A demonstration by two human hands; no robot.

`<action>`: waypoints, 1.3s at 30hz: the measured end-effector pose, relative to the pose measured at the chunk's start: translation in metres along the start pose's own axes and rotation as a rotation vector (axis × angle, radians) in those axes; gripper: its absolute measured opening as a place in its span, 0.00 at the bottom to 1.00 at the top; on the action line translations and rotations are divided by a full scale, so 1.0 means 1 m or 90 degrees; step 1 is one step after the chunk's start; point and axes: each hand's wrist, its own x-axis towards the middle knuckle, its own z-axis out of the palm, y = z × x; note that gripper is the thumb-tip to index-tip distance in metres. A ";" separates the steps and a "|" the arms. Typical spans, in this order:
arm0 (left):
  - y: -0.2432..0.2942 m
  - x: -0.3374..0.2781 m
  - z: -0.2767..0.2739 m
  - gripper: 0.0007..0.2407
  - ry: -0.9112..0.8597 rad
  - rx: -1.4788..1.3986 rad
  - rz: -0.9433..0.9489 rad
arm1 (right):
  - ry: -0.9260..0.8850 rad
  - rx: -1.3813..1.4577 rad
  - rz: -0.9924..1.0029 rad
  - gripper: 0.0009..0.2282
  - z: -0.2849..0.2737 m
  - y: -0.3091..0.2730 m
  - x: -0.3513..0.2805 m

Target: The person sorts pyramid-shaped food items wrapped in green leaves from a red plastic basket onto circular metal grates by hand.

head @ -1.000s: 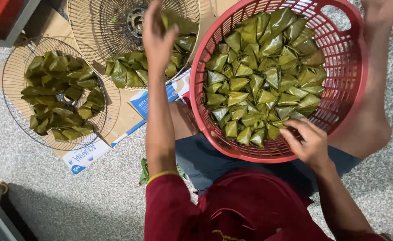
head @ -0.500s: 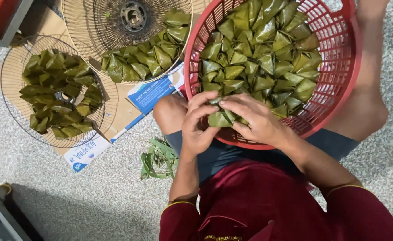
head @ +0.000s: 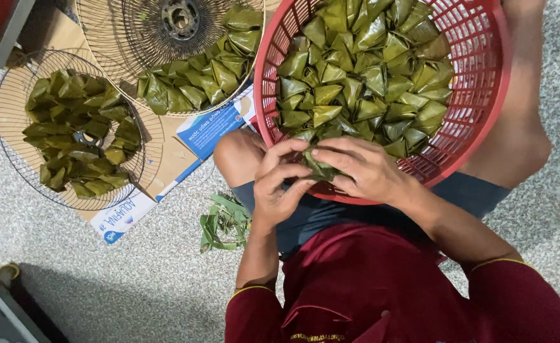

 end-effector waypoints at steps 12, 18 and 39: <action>-0.022 -0.012 0.034 0.08 0.119 -0.228 -0.189 | -0.005 -0.028 0.022 0.16 0.007 0.019 -0.041; -0.038 0.003 0.040 0.10 0.129 -0.282 -0.280 | -0.057 -0.061 -0.030 0.14 -0.011 0.024 -0.031; -0.053 -0.039 -0.056 0.08 0.414 -0.001 -0.140 | -0.386 -0.252 0.010 0.11 -0.069 0.048 -0.035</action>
